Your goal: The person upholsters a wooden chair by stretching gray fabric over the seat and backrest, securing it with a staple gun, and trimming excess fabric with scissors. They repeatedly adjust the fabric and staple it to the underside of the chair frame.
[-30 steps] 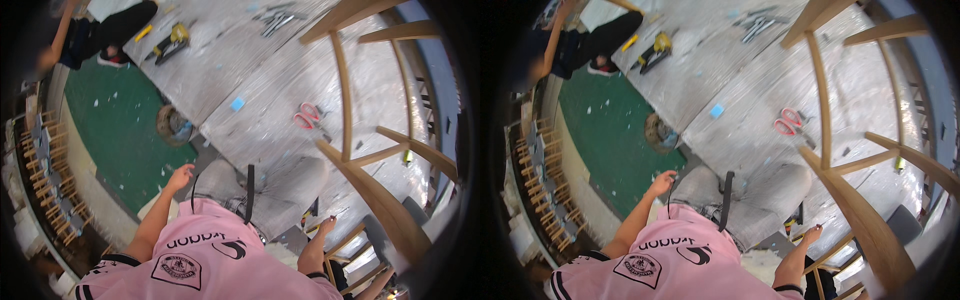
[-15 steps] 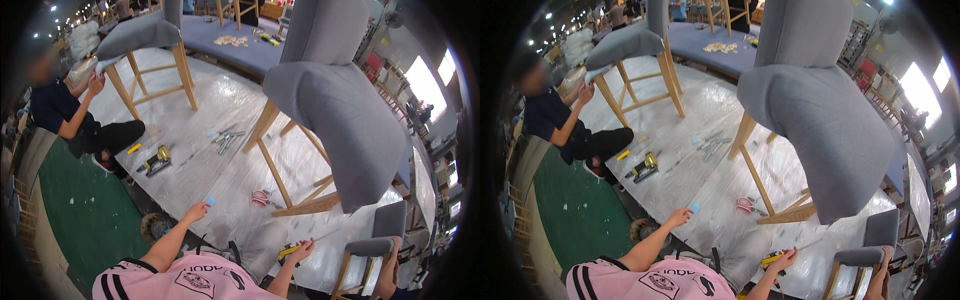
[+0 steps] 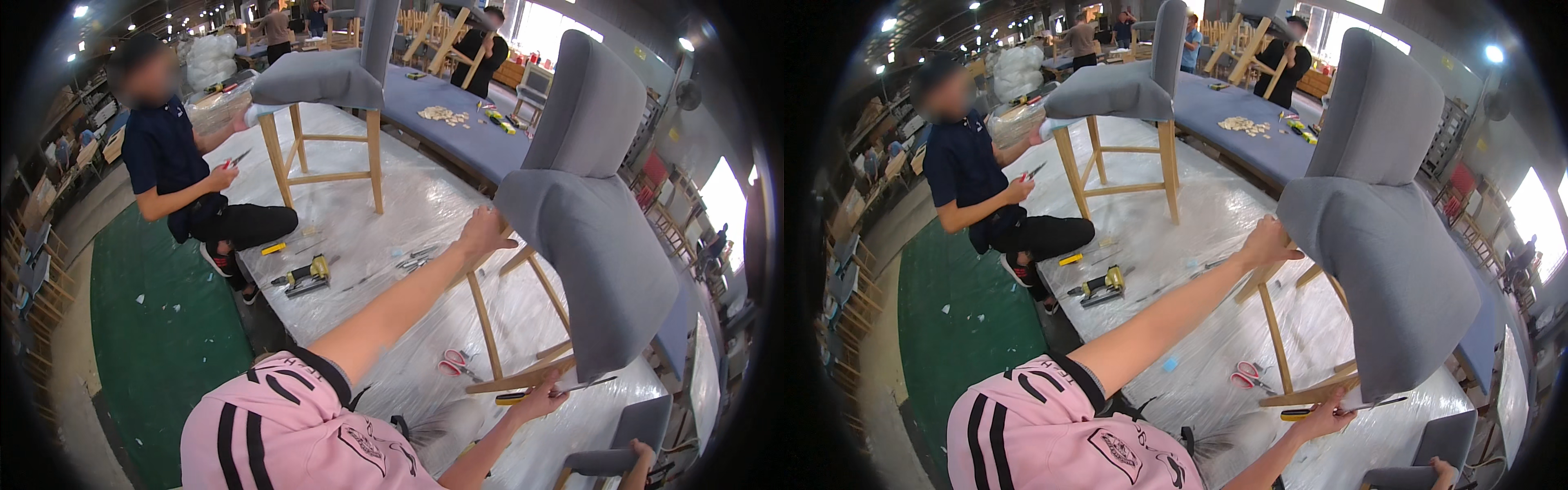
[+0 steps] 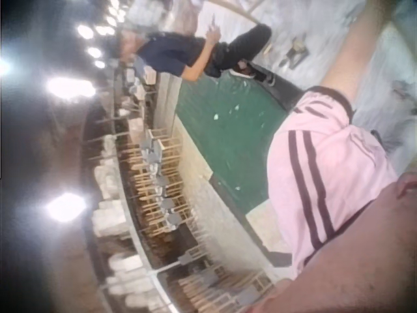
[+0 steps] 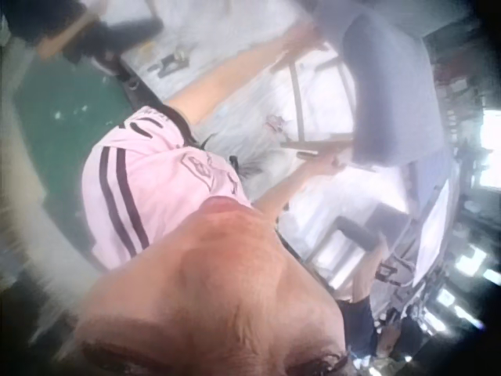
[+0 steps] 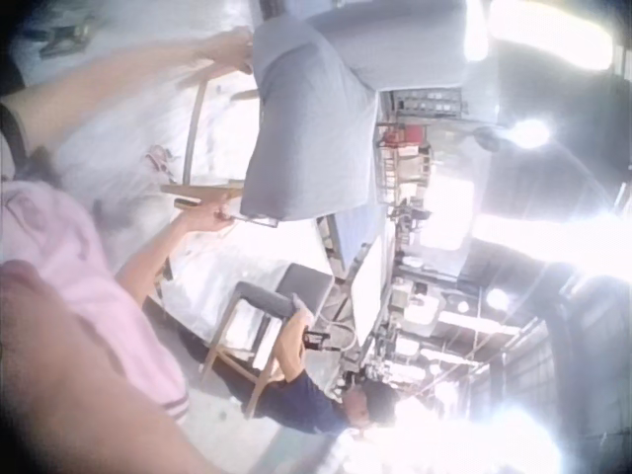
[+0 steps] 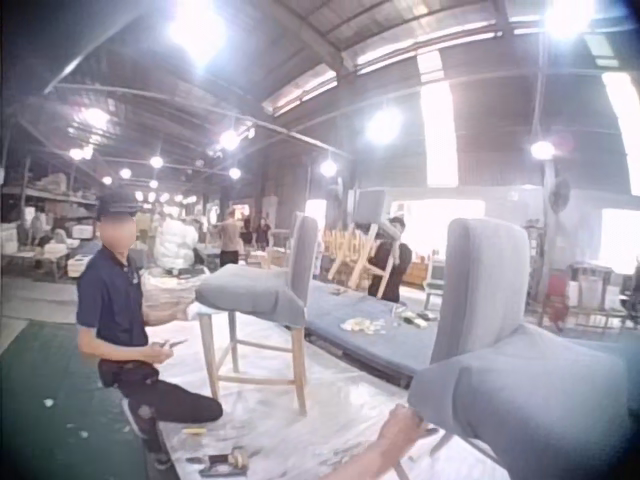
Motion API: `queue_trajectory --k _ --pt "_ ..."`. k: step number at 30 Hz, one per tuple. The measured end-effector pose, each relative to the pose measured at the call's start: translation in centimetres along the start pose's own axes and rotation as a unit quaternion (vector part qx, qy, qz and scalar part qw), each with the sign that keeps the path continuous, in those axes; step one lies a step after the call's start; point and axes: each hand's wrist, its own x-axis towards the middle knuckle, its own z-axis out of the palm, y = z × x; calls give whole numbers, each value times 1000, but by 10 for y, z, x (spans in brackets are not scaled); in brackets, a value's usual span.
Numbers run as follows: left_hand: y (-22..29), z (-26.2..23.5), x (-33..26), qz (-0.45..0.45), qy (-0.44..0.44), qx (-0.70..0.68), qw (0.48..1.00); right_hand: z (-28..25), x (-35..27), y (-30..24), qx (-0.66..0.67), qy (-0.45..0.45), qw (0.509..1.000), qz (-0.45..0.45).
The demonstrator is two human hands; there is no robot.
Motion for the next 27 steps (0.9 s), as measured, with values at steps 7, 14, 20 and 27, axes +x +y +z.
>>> queue_trajectory --k 7,14,20,27 --pt "33 38 47 29 27 72 997 -25 39 29 -28 38 990 -130" --pt "-62 84 32 122 -6 -194 973 -62 60 18 -88 62 991 -82" --pt "-30 95 11 200 146 -90 965 -85 78 9 -52 62 995 -49" --pt "-3 100 -65 141 78 -82 984 -114 -20 75 412 3 873 260"
